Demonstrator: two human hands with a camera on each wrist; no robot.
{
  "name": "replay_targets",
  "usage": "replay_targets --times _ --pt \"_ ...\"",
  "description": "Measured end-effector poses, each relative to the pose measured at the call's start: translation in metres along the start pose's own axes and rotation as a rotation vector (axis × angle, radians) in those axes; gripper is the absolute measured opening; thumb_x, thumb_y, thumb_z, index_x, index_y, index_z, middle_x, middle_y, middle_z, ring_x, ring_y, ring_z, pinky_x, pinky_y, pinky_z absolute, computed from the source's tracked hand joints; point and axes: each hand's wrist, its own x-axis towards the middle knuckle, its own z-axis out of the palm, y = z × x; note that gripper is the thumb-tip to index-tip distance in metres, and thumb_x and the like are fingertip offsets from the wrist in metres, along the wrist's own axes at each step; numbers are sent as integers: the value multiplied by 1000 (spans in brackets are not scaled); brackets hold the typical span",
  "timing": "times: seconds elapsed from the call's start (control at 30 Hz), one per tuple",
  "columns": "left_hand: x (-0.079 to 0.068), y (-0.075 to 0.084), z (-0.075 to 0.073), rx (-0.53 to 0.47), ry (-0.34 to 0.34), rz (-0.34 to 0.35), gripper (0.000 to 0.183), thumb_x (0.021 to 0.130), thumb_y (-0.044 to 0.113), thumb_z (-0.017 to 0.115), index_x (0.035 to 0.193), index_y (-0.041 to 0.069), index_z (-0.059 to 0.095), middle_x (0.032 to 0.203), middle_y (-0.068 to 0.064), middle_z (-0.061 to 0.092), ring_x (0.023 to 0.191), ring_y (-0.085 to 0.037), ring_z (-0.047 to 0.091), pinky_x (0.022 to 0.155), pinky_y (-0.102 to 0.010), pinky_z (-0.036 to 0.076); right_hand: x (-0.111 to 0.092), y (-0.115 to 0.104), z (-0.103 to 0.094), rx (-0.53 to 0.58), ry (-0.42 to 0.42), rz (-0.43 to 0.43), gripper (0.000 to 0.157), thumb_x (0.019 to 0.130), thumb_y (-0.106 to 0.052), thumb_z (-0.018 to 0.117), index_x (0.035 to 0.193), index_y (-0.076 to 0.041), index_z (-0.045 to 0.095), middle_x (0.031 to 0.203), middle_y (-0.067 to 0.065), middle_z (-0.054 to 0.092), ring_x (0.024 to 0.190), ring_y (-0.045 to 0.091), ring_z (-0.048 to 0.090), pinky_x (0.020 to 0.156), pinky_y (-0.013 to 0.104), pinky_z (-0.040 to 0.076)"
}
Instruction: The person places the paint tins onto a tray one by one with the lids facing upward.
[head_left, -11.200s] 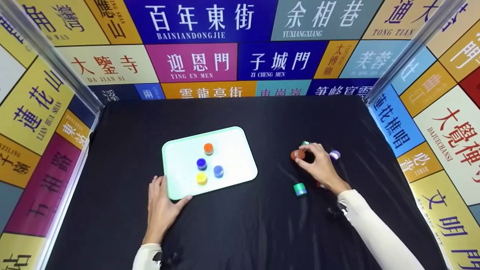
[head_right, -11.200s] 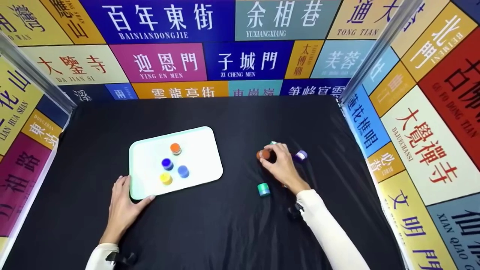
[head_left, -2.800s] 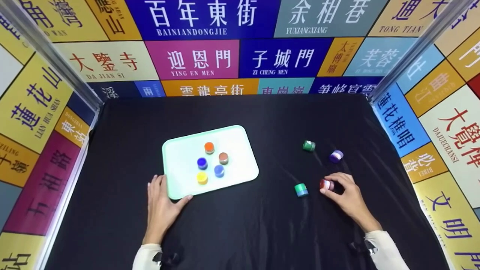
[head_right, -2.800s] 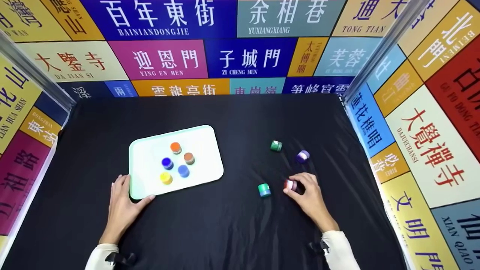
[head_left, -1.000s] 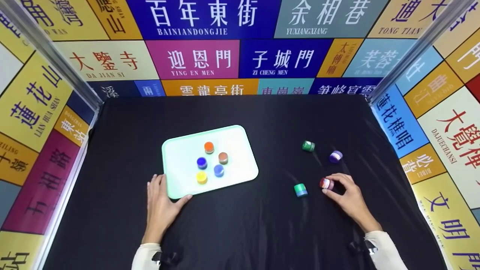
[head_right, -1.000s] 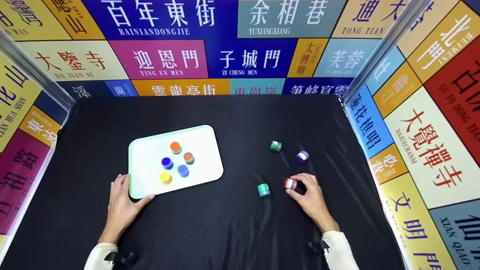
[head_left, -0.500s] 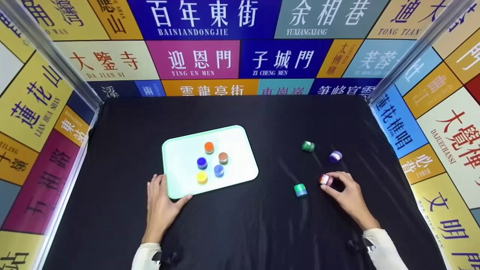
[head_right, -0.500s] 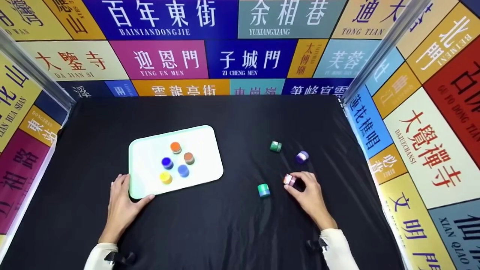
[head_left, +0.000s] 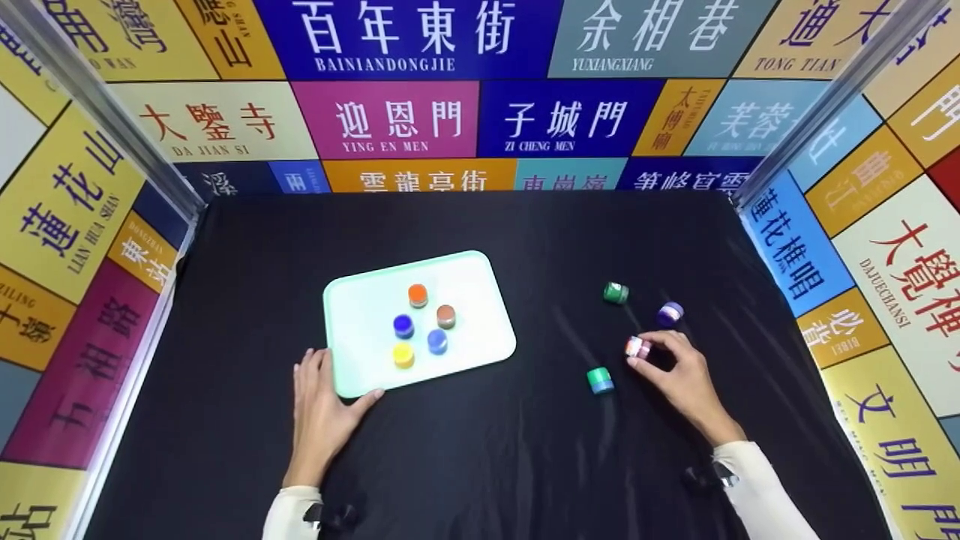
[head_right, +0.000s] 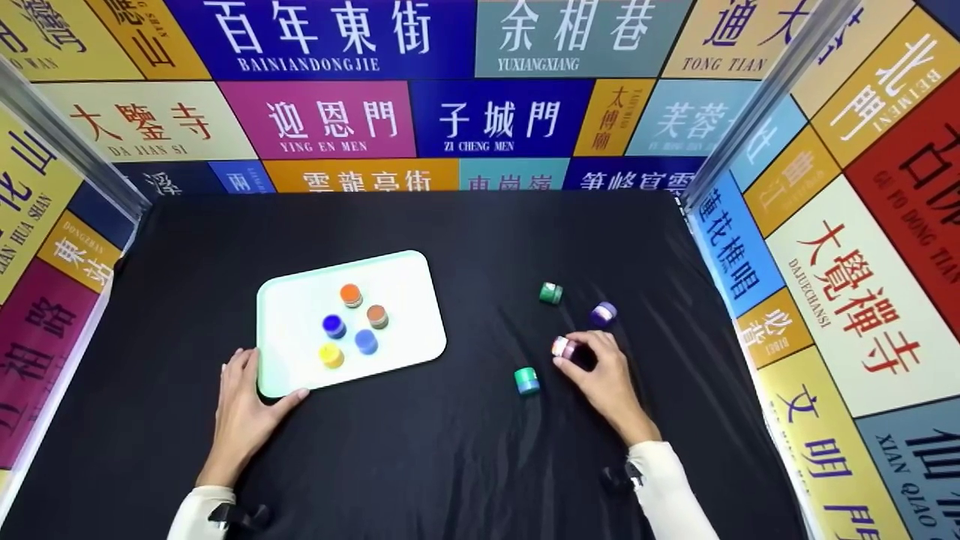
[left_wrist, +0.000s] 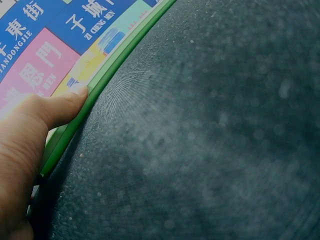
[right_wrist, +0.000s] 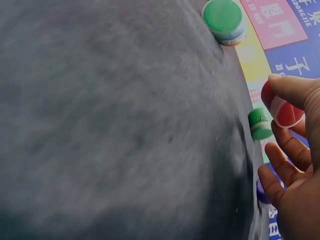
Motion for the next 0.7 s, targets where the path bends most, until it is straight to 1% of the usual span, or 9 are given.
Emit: replay_targets --times 0.07,0.13,0.23,0.37,0.5,0.63,0.7 --pt "0 0 0 -2 2 2 111 79 45 99 158 -12 45 157 -33 46 160 -52 30 138 -62 10 4 -7 3 5 -6 -18 41 74 18 91 111 11 77 108 27 72 100 38 62 92 22 48" --pt "0 0 0 -3 5 4 111 79 44 99 158 -11 45 156 -34 46 160 -52 30 137 -62 10 8 -10 6 12 -12 -29 41 74 18 92 111 11 77 108 28 72 99 35 63 92 20 48" --pt "1 0 -1 -2 1 1 111 79 45 99 158 -12 45 157 -34 46 160 -52 30 138 -62 10 12 7 13 10 -28 -41 42 74 14 94 112 6 79 109 22 74 99 31 65 92 20 49" --pt "1 1 -1 5 -11 -9 112 80 46 99 159 -11 43 158 -34 45 160 -52 28 138 -60 9 16 29 22 -1 -65 -27 43 77 6 97 115 0 79 110 14 75 101 35 66 92 28 52" --pt "0 1 -1 4 -10 -10 111 80 45 99 159 -11 44 158 -34 45 160 -52 29 138 -59 8 21 26 29 9 -98 -12 41 78 3 97 113 1 76 108 15 73 102 33 66 93 32 52" --pt "0 1 -1 -2 -6 -8 110 80 44 99 159 -11 45 158 -34 45 160 -52 29 138 -60 8 26 23 36 33 -130 -13 38 80 1 97 113 -3 77 107 12 72 103 31 65 93 32 52" --pt "1 2 -1 -3 -4 -4 110 80 44 99 158 -11 45 157 -34 46 160 -53 29 138 -60 9 28 22 39 46 -143 -21 37 81 -1 97 112 -5 78 106 10 72 102 32 65 92 33 51"
